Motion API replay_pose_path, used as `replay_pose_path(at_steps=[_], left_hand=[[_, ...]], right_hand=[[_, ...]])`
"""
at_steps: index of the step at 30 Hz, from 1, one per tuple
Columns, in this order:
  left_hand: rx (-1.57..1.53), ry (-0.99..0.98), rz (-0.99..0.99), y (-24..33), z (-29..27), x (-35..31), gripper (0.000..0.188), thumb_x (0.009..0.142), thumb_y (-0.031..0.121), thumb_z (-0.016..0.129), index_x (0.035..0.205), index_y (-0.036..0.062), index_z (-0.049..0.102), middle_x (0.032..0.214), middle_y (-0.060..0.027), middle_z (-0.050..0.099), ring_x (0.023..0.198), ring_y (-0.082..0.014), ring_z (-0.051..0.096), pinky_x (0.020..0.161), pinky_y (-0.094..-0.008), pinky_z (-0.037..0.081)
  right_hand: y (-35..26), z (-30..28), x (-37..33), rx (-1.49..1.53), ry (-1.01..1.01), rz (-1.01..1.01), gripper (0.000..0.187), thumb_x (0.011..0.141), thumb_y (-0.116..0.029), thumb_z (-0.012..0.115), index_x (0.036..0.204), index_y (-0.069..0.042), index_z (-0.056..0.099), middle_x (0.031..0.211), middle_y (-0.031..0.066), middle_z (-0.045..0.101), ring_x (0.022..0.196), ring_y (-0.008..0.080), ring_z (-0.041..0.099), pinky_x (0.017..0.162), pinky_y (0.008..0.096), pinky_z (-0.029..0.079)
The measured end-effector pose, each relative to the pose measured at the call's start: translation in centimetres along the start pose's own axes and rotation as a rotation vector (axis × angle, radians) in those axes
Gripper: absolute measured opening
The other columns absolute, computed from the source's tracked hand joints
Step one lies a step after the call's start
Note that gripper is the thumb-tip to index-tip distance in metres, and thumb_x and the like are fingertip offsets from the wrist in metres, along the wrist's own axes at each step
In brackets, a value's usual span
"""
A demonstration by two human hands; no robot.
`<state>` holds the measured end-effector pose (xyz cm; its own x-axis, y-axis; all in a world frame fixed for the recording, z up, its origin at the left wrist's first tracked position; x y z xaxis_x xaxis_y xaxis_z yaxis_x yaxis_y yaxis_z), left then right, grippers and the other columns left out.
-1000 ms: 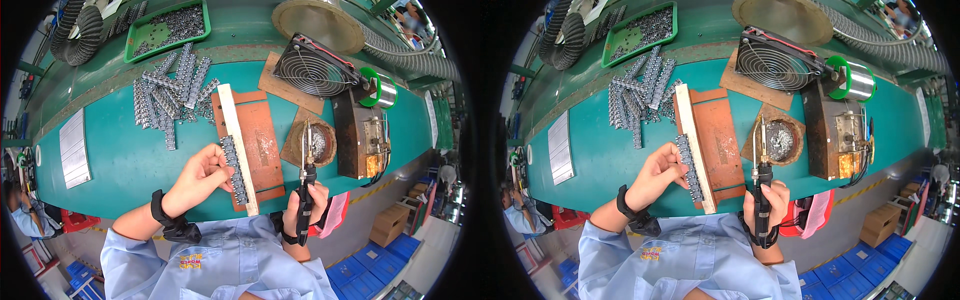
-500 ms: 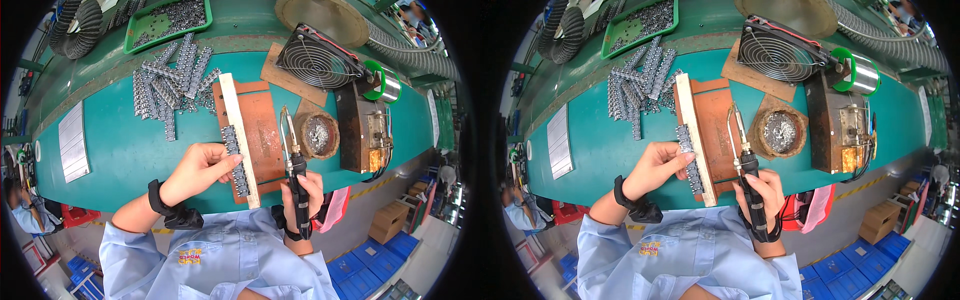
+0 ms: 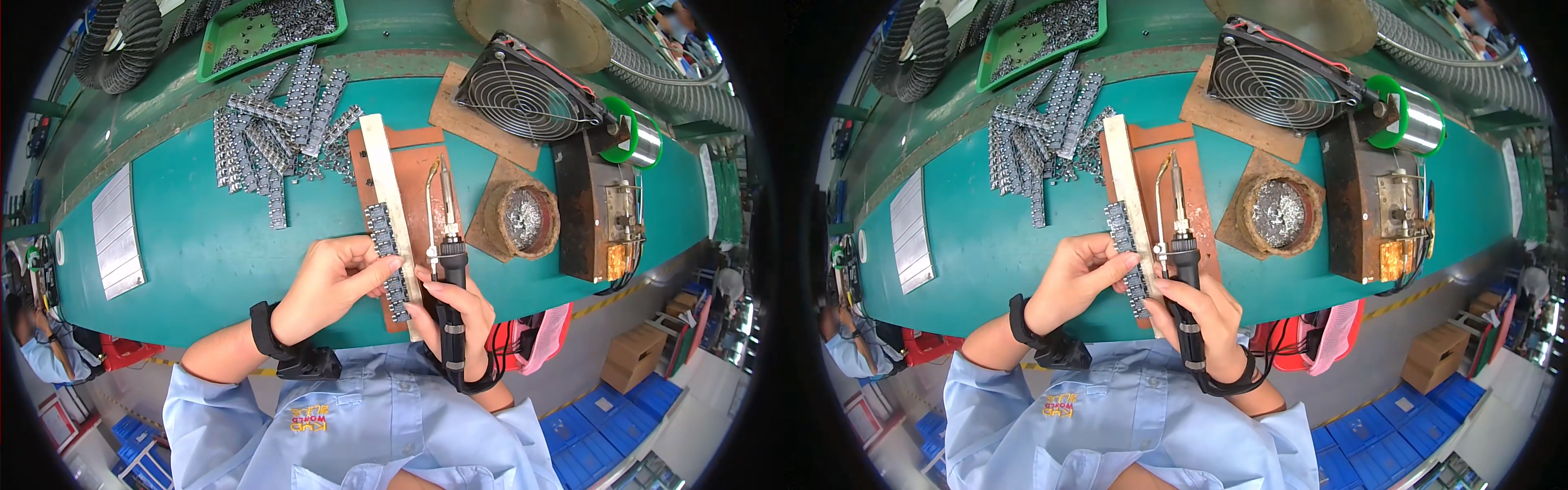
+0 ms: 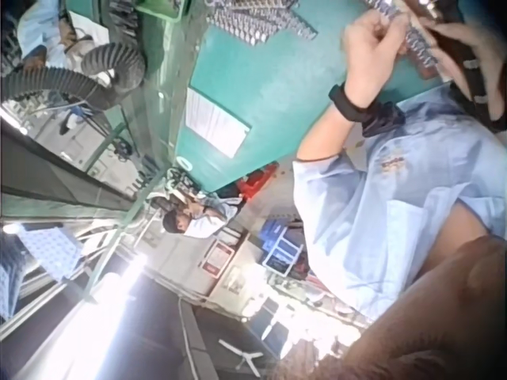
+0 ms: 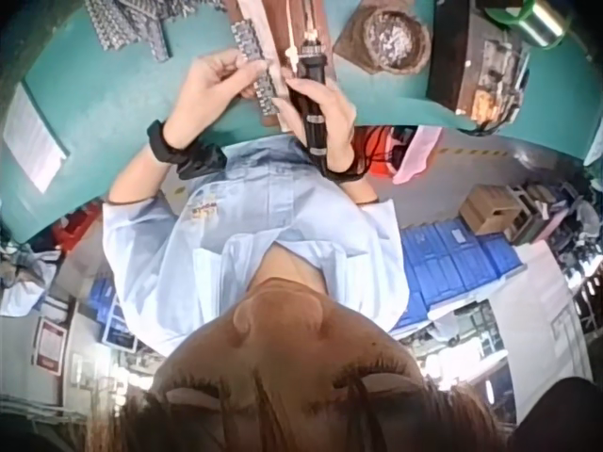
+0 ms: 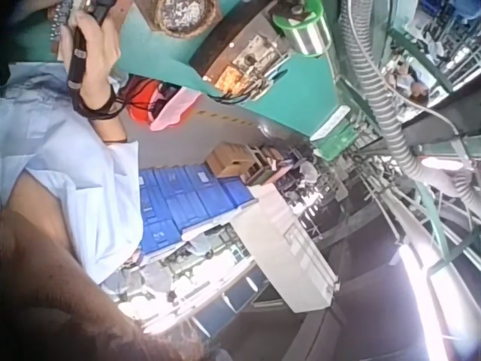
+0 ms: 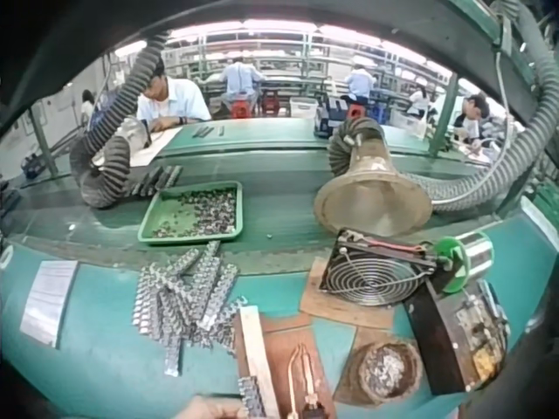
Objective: The person solders electronic components onto circuit board strips using a soldering iron, arranging and positioning the components onto the strips by hand before soldering them.
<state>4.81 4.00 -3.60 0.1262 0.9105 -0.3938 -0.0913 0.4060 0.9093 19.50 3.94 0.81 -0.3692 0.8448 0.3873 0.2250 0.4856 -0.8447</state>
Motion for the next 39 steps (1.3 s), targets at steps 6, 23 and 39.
replay_pose_path(at_steps=[6, 23, 39], left_hand=[[0.05, 0.009, -0.006, 0.1, 0.0, -0.1, 0.021, 0.085, 0.015, 0.057, 0.068, 0.0019, 0.052, 0.064, 0.0014, 0.056, 0.056, -0.0025, 0.05, 0.051, -0.0181, 0.042], [1.472, 0.046, 0.601, 7.0, 1.7, -2.9, 0.07, 0.067, 0.05, 0.061, 0.119, 0.0058, 0.047, 0.129, -0.0095, 0.04, 0.119, -0.0263, 0.036, 0.098, -0.0478, 0.02], [1.518, -0.082, 0.676, 6.1, 4.2, -5.7, 0.075, 0.066, 0.061, 0.055, 0.117, 0.0062, 0.05, 0.125, -0.0081, 0.045, 0.12, -0.0247, 0.037, 0.1, -0.0518, 0.01]], right_hand=[[0.2, 0.5, 0.0, 0.027, -0.026, 0.092, 0.039, 0.067, 0.0, 0.069, 0.099, -0.005, 0.046, 0.098, 0.0184, 0.059, 0.093, 0.0279, 0.058, 0.078, 0.0345, 0.047], [0.3, -0.1, -0.2, 0.051, 0.124, 0.016, 0.037, 0.065, 0.0, 0.072, 0.096, -0.008, 0.054, 0.078, 0.01, 0.058, 0.062, 0.0198, 0.058, 0.051, 0.0276, 0.046], [0.7, -0.4, -0.9, 0.055, 0.192, -0.068, 0.034, 0.068, 0.006, 0.066, 0.097, -0.005, 0.053, 0.084, 0.0124, 0.061, 0.069, 0.0215, 0.061, 0.057, 0.0274, 0.048]])
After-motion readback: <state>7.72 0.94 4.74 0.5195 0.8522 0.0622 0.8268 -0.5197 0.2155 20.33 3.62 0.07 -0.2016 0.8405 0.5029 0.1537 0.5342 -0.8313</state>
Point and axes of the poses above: each hand's wrist, its own x-axis towards the middle knuckle, its own z-axis out of the palm, y = z × x, the point moved 7 cm from there along x, towards the middle knuckle
